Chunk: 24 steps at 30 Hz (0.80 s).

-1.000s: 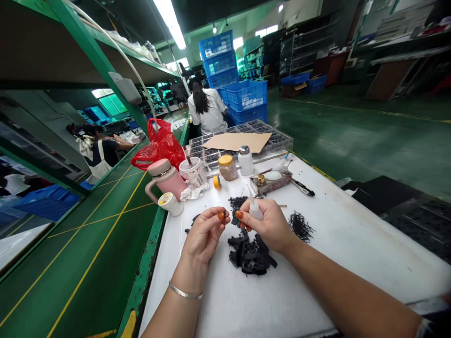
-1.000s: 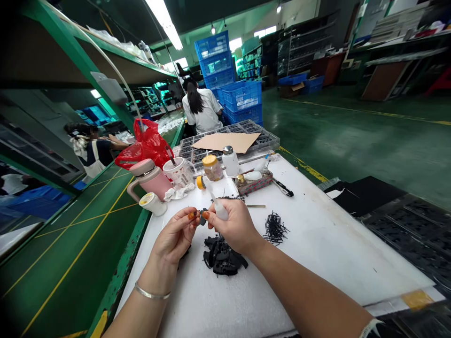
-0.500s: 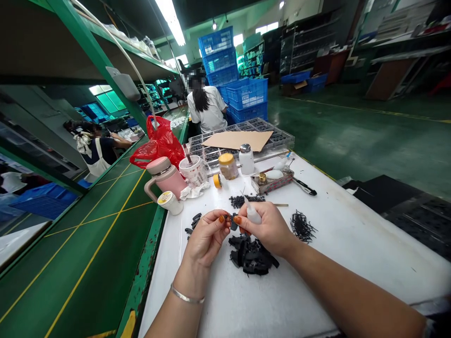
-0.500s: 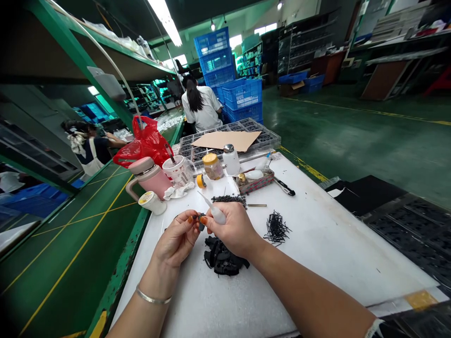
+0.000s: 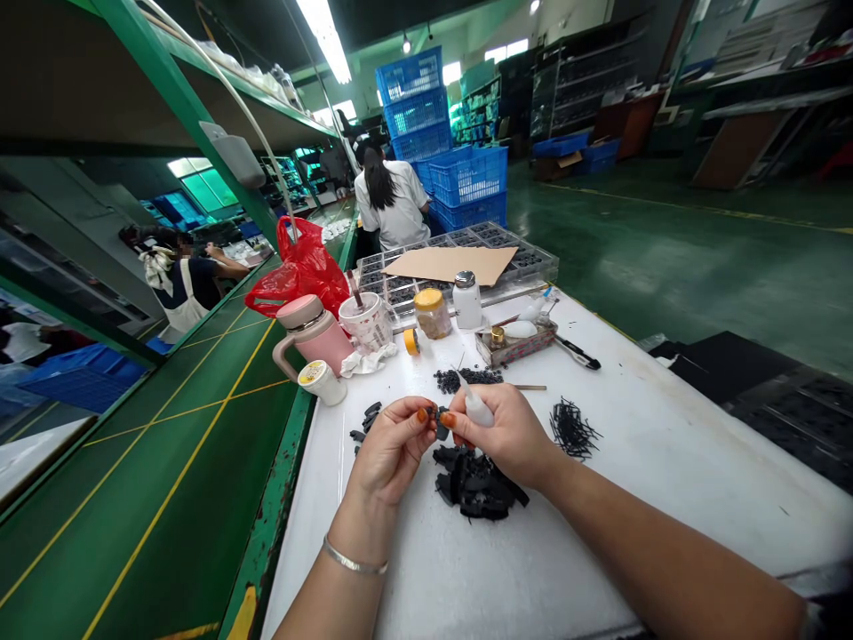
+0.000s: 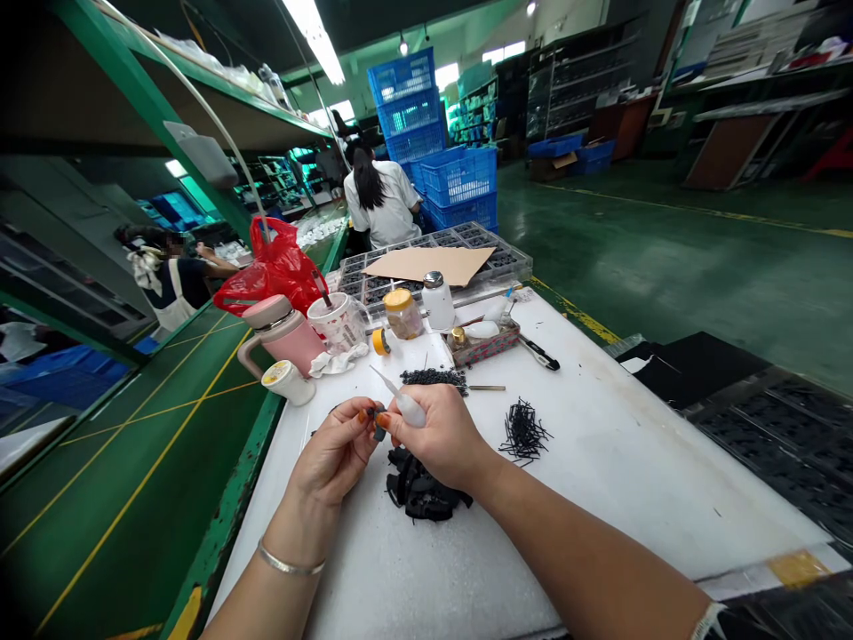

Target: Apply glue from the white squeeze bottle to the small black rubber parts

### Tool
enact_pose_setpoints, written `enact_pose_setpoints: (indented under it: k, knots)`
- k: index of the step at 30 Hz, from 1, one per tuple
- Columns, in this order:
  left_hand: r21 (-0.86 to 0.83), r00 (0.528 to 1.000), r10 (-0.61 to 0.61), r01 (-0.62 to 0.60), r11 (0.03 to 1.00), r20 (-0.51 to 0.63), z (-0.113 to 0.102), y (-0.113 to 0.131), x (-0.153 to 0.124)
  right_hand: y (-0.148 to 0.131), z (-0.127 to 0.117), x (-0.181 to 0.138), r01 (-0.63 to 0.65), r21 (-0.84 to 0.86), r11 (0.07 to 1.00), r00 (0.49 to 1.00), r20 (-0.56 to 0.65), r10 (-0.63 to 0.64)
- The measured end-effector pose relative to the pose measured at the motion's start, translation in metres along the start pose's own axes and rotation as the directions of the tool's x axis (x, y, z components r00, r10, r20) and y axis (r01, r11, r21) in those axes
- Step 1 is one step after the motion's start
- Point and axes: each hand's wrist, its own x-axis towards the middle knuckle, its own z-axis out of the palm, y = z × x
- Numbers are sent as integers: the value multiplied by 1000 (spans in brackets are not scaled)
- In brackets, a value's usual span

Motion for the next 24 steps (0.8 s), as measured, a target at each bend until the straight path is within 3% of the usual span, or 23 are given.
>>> enact_pose_setpoints:
  k: [8,15,19,24]
  knots:
    - [11,1000,2,-2,1000,-8,1,0,0,-2,-1,-1,28,-78,997,1000,-3,-28]
    - [129,998,36,-30,991,-46,3,4,-2,0,-2,-2,189,-357,915,980,4,-201]
    - [215,996,69,-56,975,-56,2,5,-2,2,-2,-3,269,-423,865,960,43,-277]
    - [239,997,63,-53,970,-33,-1,5,-2,3,-1,-4,257,-437,862,965,59,-257]
